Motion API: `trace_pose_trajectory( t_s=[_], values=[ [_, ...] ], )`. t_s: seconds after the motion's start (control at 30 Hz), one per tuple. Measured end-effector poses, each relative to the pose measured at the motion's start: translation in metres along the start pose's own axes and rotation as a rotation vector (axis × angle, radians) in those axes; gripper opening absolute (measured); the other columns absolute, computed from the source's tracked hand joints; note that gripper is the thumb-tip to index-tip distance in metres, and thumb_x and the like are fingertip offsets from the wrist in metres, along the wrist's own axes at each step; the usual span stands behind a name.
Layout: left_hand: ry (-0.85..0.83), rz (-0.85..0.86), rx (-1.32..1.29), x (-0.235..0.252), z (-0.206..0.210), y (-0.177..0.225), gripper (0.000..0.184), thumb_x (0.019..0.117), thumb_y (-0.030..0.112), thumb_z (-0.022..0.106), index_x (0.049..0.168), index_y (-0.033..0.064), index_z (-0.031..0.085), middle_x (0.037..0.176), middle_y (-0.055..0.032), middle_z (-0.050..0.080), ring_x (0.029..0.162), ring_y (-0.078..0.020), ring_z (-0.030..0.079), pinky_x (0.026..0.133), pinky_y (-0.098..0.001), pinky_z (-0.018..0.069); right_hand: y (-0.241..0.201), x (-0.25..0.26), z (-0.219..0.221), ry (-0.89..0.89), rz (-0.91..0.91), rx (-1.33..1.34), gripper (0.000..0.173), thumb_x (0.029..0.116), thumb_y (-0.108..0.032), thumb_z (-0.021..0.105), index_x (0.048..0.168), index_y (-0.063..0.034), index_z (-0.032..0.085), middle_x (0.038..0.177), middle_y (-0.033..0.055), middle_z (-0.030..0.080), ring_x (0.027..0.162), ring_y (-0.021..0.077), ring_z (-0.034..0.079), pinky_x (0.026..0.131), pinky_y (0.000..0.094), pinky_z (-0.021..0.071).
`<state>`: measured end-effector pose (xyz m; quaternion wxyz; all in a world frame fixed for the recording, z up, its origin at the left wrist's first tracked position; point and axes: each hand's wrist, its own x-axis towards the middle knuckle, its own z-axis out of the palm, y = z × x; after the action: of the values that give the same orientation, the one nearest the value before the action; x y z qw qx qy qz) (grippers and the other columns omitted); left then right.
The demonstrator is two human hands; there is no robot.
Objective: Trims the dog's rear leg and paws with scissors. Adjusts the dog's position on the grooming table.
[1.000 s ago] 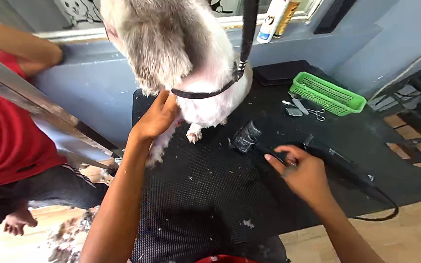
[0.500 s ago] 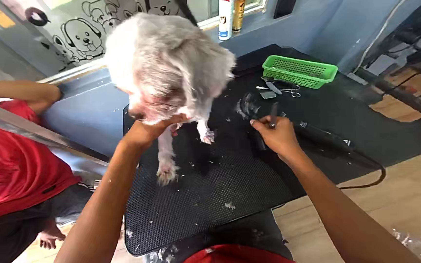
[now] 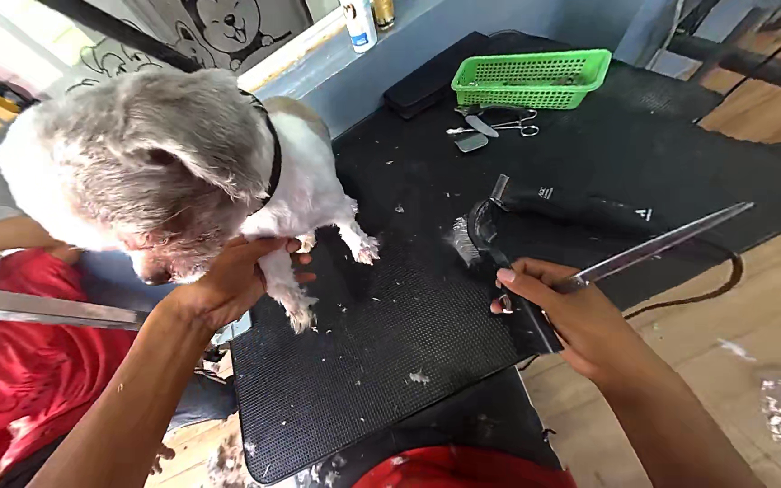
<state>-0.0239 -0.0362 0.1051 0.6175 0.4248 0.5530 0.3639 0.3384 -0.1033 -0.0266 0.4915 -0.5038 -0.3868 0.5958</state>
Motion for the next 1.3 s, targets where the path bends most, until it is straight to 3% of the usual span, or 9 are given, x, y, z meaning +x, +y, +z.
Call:
trace_pose_trajectory(
  t_s=[0.1,0.33,0.53,0.7,0.87,1.0,1.13,1.23,1.3],
  values=[
    [0.03,-0.016,-0.065,0.001,0.002,0.0,0.023,0.1054,0.009,0.042,0.099,0.0175,0.062,0.086,0.0007,0.063,0.082,-0.0149,0.065,0.084,-0.0418,0.06,0.015,-0.007,-0.002,-0.082,0.065,0.057,0.021,0.0959,-0.03,0.064,0.085,-0.0119,0.068,0.071,0.0071,0.066,0.062,0.0131,0.066,0.054,0.0234,0.0549],
    [-0.013,-0.05,-0.493,0.005,-0.001,-0.01,0.039,0.1033,0.019,0.027,0.08,0.0132,0.057,0.07,0.006,0.053,0.056,0.0015,0.05,0.052,-0.0098,0.0437,0.044,-0.011,0.017,-0.131,0.049,0.195,0.018,0.0885,-0.03,0.074,0.083,-0.0147,0.067,0.067,0.0047,0.065,0.063,0.0123,0.067,0.06,0.0234,0.0575],
    [-0.079,-0.009,-0.855,0.004,-0.002,-0.025,0.027,0.096,0.021,0.044,0.082,0.0069,0.063,0.067,0.0025,0.056,0.047,-0.0006,0.05,0.044,-0.0129,0.0449,0.059,-0.016,0.042,-0.124,0.085,0.303,0.02,0.0853,-0.03,0.079,0.082,-0.0155,0.066,0.07,0.0055,0.066,0.064,0.0142,0.068,0.065,0.0269,0.0598],
    [-0.203,0.029,-0.977,0.004,0.002,-0.037,0.021,0.0934,0.017,0.05,0.087,0.0037,0.065,0.069,0.0011,0.057,0.048,-0.0035,0.053,0.045,-0.0145,0.0463,0.067,-0.019,0.053,-0.214,0.106,0.366,0.022,0.084,-0.034,0.081,0.084,-0.0169,0.068,0.07,0.0034,0.066,0.065,0.012,0.068,0.064,0.0259,0.0596],
    [-0.283,0.04,-1.098,0.003,0.006,-0.044,0.021,0.0968,0.019,0.048,0.091,0.0033,0.061,0.069,0.0017,0.057,0.047,-0.0034,0.053,0.045,-0.0129,0.0459,0.067,-0.019,0.063,-0.402,0.114,0.46,0.02,0.0844,-0.034,0.08,0.088,-0.0186,0.069,0.071,0.0013,0.068,0.062,0.0075,0.067,0.06,0.0216,0.058],
    [-0.309,0.045,-1.15,0.003,0.007,-0.049,0.023,0.0966,0.02,0.048,0.094,0.0027,0.061,0.066,0.0037,0.055,0.046,-0.0026,0.052,0.044,-0.0131,0.0439,0.061,-0.015,0.078,-0.532,0.065,0.546,0.015,0.0855,-0.027,0.08,0.088,-0.0171,0.069,0.075,-0.0001,0.067,0.068,0.0071,0.068,0.064,0.0228,0.0597],
    [-0.307,0.034,-1.162,0.0,0.011,-0.05,0.025,0.1009,0.02,0.041,0.096,0.0033,0.059,0.07,0.0023,0.055,0.047,-0.0019,0.051,0.044,-0.0114,0.0432,0.038,-0.006,0.112,-0.633,-0.057,0.486,0.014,0.0859,-0.02,0.079,0.083,-0.016,0.066,0.069,-0.0034,0.062,0.062,0.001,0.061,0.054,0.0157,0.0508],
    [-0.277,0.077,-1.159,0.001,0.013,-0.047,0.025,0.0983,0.015,0.044,0.09,0.0015,0.063,0.07,0.0003,0.058,0.048,-0.0027,0.052,0.045,-0.0118,0.0438,0.019,0.005,0.142,-0.376,-0.128,0.366,0.016,0.0898,-0.02,0.073,0.082,-0.0127,0.061,0.062,-0.0002,0.057,0.052,0.0057,0.052,0.046,0.0182,0.0418],
    [-0.282,0.073,-1.134,0.001,0.011,-0.046,0.024,0.0979,0.016,0.043,0.092,0.0015,0.062,0.069,0.0004,0.057,0.047,-0.0027,0.051,0.045,-0.012,0.0436,0.013,0.012,0.147,-0.21,-0.116,0.363,0.015,0.0936,-0.02,0.07,0.086,-0.0097,0.06,0.066,0.005,0.06,0.053,0.0123,0.056,0.046,0.0235,0.0461]
  ],
)
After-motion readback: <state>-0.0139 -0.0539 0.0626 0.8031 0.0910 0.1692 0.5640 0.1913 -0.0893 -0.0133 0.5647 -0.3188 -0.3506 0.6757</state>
